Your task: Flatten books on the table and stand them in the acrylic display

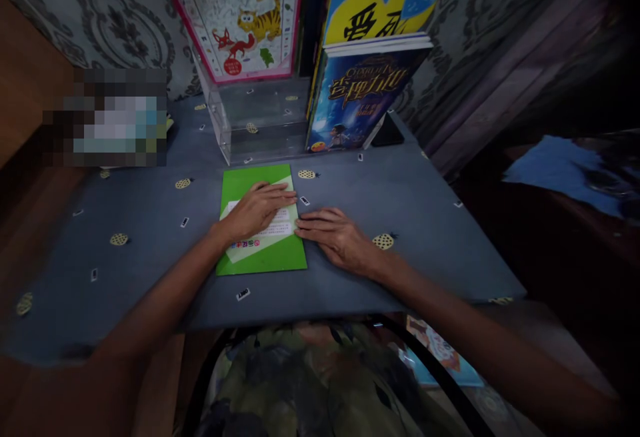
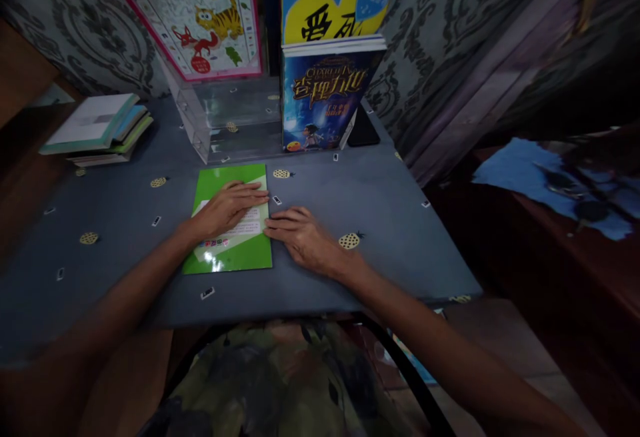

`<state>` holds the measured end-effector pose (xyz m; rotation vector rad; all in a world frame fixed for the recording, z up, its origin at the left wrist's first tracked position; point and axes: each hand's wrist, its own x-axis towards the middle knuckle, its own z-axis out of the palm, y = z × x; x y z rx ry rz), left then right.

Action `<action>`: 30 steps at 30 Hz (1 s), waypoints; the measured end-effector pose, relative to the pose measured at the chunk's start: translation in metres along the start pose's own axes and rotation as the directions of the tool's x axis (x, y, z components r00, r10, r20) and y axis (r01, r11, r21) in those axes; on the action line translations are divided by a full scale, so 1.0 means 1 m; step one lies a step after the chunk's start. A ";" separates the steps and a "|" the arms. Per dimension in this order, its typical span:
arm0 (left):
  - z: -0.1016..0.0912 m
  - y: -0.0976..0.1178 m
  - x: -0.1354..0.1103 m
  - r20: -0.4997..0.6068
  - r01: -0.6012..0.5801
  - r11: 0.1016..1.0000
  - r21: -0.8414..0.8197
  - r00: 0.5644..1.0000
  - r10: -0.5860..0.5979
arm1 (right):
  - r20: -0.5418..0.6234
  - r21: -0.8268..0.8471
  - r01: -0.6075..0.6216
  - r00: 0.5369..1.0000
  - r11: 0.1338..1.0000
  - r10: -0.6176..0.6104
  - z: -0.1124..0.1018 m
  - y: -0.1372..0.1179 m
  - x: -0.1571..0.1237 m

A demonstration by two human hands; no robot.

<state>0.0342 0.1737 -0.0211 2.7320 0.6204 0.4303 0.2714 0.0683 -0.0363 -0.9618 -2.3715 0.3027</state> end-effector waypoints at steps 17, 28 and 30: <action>0.003 -0.001 0.000 -0.043 -0.016 1.000 -0.006 0.999 0.015 | -0.045 -0.099 0.022 0.999 0.995 -0.027 -0.003 -0.046 -0.024; -0.003 -0.014 0.010 -0.046 -0.026 1.000 0.008 0.999 0.026 | -0.122 -0.231 0.027 0.991 0.973 -0.056 0.002 -0.037 -0.012; -0.002 -0.019 0.013 -0.048 -0.019 1.000 0.012 0.999 0.019 | -0.120 -0.246 0.035 0.991 0.969 -0.066 0.001 -0.033 -0.010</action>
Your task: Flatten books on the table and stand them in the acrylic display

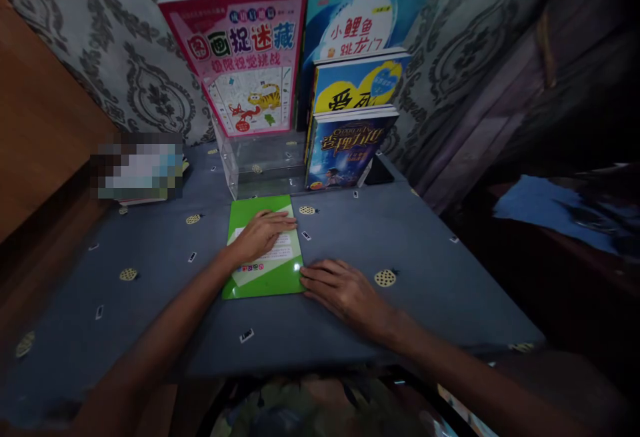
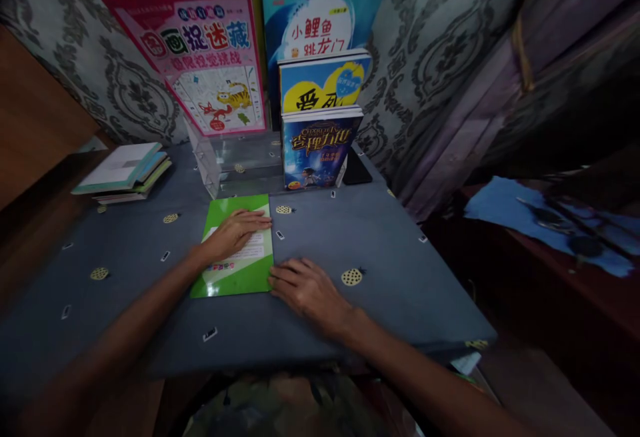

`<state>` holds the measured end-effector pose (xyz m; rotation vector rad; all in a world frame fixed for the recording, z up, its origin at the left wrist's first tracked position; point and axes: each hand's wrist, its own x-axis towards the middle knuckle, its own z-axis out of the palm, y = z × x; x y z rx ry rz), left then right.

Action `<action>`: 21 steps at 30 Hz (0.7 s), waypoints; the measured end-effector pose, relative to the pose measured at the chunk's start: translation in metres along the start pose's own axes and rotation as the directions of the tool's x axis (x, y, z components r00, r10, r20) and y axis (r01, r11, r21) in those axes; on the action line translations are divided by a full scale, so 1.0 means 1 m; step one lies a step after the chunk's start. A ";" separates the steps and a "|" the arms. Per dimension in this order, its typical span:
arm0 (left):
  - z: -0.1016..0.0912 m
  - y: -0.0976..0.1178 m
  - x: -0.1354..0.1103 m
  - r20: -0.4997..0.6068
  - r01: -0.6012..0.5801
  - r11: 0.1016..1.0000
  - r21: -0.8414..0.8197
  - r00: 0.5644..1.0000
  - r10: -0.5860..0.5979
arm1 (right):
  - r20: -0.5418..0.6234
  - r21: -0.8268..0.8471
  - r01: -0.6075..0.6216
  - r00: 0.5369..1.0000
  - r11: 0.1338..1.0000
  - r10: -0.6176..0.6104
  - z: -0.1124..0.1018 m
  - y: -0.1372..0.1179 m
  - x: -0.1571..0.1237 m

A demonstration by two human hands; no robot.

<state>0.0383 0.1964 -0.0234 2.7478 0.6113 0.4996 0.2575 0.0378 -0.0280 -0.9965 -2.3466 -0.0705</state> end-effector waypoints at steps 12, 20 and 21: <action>0.002 0.001 0.000 0.034 0.026 0.999 0.033 0.999 -0.027 | 0.046 0.019 0.008 0.999 1.000 -0.009 -0.004 0.003 0.003; -0.002 0.025 -0.017 0.107 -0.015 1.000 0.005 0.994 0.015 | 0.051 0.041 -0.003 0.999 0.999 0.001 -0.002 0.005 0.002; -0.003 0.029 -0.020 0.121 -0.021 1.000 -0.006 0.992 0.022 | 0.043 0.041 -0.004 0.999 0.999 0.002 -0.002 0.005 0.001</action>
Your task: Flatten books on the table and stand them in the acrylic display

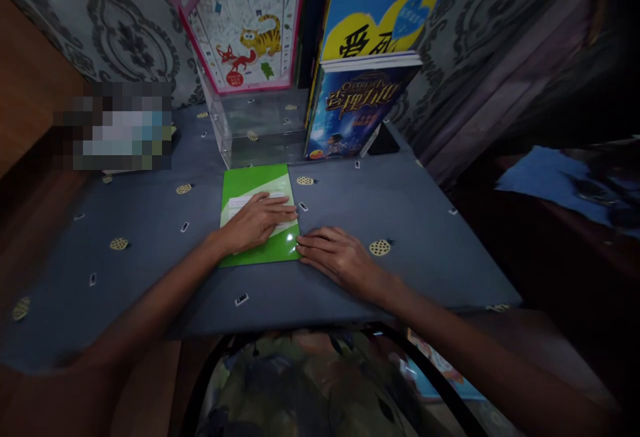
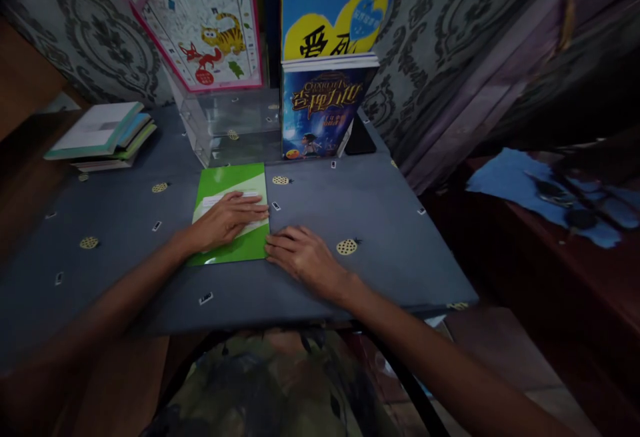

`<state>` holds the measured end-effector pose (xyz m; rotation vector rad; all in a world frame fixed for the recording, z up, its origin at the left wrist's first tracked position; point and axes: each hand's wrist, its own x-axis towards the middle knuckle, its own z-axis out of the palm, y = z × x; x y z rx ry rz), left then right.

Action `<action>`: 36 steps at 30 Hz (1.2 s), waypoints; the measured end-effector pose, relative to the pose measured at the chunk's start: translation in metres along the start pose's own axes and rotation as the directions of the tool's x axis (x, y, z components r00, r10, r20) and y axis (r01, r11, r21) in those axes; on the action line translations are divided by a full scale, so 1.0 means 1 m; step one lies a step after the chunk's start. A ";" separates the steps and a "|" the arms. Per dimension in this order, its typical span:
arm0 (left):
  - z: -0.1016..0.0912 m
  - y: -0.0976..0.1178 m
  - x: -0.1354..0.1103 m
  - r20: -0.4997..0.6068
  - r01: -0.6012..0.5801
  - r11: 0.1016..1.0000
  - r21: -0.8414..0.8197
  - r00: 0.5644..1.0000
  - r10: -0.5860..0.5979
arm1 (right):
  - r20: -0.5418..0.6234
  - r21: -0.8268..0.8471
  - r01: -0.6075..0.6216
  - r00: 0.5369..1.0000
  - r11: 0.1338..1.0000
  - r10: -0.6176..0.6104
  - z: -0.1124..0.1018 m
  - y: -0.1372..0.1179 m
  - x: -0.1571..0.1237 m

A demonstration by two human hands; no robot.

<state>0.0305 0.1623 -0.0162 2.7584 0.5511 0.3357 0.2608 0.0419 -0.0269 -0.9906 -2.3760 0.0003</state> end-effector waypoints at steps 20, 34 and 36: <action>0.000 0.014 -0.011 0.038 0.004 0.995 -0.096 0.999 -0.001 | -0.043 0.001 0.059 0.997 0.998 -0.059 0.002 -0.019 -0.009; 0.015 0.106 -0.034 -0.022 0.252 0.931 0.265 0.967 -0.256 | -0.004 0.007 0.043 0.999 0.999 -0.043 -0.003 -0.023 -0.009; 0.023 0.123 -0.040 -0.082 0.332 0.902 0.276 0.943 -0.322 | -0.016 0.003 0.049 0.999 0.999 -0.049 -0.004 -0.024 -0.010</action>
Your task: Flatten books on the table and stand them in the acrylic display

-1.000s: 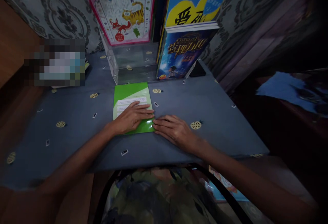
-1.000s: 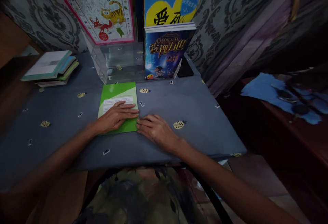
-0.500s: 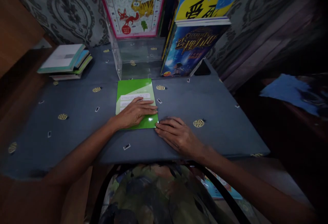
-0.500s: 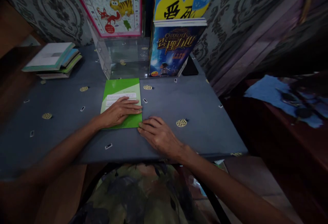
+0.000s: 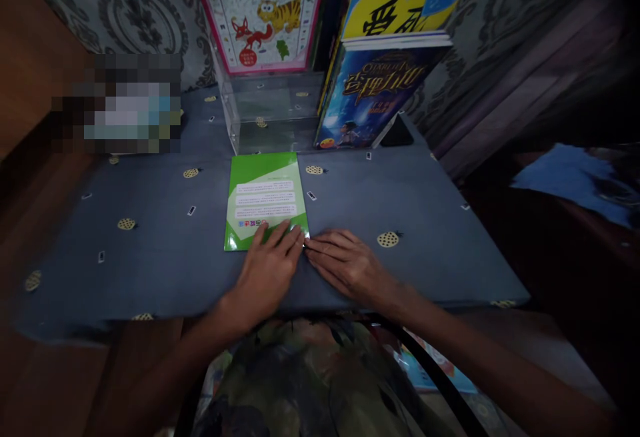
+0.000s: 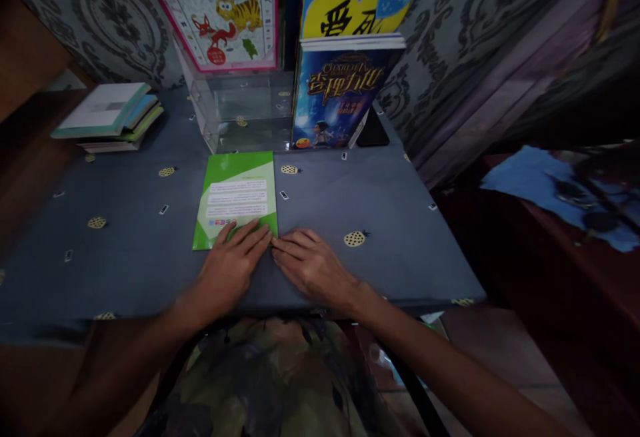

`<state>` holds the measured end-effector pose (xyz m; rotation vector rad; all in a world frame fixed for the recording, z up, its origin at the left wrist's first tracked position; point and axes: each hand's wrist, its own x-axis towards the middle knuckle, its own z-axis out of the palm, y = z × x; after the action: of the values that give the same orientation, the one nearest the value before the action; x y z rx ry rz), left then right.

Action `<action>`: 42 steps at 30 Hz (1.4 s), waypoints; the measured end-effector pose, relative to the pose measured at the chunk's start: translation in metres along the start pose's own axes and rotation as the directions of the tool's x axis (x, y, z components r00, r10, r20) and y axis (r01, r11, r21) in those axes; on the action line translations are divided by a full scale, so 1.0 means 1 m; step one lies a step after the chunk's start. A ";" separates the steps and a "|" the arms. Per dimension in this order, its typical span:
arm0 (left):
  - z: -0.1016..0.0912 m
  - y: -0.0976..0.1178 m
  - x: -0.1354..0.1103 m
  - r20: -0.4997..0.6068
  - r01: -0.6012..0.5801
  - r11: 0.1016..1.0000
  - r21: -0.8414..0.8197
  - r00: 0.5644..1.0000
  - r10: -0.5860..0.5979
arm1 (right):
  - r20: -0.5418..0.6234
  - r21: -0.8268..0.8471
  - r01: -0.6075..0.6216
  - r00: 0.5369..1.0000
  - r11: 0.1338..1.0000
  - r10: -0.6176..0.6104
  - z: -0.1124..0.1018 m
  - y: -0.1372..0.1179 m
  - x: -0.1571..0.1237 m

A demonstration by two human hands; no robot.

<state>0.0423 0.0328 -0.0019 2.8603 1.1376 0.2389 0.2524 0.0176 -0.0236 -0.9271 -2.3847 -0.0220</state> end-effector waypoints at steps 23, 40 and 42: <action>0.005 -0.020 -0.088 -0.254 0.409 0.912 -0.002 0.882 -0.396 | -0.017 0.096 -0.021 1.000 0.995 0.023 0.001 0.002 -0.001; 0.020 -0.020 -0.086 -0.377 0.397 0.917 -0.028 0.846 -0.378 | 0.302 0.144 0.010 0.952 0.989 -0.054 0.040 -0.023 0.052; 0.019 -0.022 -0.084 -0.384 0.395 0.917 -0.060 0.838 -0.387 | 0.247 0.114 -0.029 0.969 0.993 0.000 0.037 -0.013 0.037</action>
<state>-0.0297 -0.0090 -0.0329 2.5738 1.7688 0.8003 0.2033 0.0384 -0.0324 -0.9378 -2.5745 0.2497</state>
